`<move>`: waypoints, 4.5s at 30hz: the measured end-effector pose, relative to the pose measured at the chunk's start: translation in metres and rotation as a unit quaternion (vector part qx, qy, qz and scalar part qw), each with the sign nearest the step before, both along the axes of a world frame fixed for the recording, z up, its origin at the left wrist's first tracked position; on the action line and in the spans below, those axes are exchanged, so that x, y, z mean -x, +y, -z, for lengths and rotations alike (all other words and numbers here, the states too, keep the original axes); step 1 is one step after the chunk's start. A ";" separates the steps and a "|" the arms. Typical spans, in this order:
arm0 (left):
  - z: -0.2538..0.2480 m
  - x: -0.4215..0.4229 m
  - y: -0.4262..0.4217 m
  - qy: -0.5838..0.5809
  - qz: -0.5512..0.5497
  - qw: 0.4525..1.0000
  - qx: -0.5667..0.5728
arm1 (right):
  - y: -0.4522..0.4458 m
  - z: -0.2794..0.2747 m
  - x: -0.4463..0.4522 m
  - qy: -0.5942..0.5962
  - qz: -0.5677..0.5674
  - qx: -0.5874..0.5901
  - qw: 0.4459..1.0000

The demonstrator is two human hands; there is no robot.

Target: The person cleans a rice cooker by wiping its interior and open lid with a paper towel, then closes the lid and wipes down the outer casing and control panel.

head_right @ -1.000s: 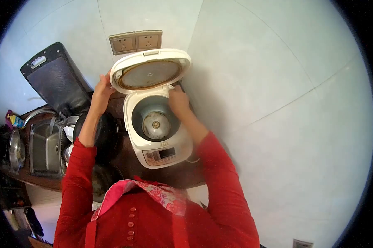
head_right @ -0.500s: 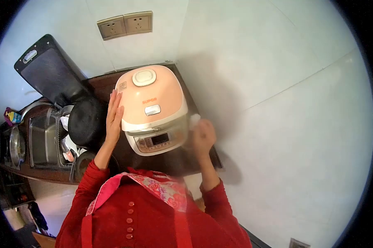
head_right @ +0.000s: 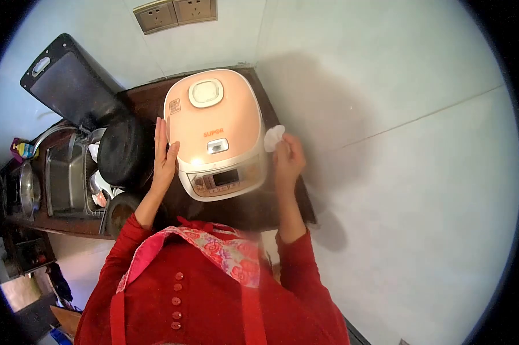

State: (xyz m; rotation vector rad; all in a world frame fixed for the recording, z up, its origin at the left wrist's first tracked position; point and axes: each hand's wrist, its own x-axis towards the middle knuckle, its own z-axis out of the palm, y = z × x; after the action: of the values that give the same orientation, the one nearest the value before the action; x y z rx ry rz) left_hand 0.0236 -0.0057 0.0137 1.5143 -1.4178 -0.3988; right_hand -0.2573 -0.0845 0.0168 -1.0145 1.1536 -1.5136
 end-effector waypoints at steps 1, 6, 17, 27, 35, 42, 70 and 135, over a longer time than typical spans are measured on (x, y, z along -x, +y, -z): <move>-0.001 0.002 0.000 -0.001 0.003 1.000 0.001 | -0.003 0.001 -0.003 -0.021 0.004 -0.015 1.000; 0.001 0.003 0.001 -0.001 0.004 1.000 -0.004 | -0.010 -0.005 -0.007 -0.161 -0.074 -0.026 0.984; -0.060 0.030 0.033 -0.024 -0.010 0.997 0.074 | 0.043 -0.038 -0.004 -0.364 -0.235 -0.165 0.886; -0.050 0.080 0.065 0.397 0.157 0.904 -0.026 | 0.087 -0.043 -0.047 -0.142 -0.380 -0.186 0.895; -0.026 0.048 0.080 0.681 0.167 0.708 -0.087 | 0.090 -0.057 -0.052 -0.206 -0.385 -0.125 0.891; -0.020 0.066 0.087 0.571 0.132 0.792 -0.173 | 0.108 -0.041 -0.040 0.048 -0.440 -0.045 0.895; -0.040 -0.042 -0.189 -0.145 0.097 0.946 -0.272 | 0.029 0.039 0.002 0.278 0.066 -0.151 0.946; -0.041 0.055 -0.071 -0.326 0.120 0.931 0.108 | 0.111 -0.049 -0.087 0.444 0.024 0.078 0.892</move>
State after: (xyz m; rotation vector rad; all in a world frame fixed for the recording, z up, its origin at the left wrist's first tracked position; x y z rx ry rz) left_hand -0.0315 -0.0768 0.0545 1.3474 -2.1013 0.1433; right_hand -0.1700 0.0263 0.0653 -1.9075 1.6874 -1.1840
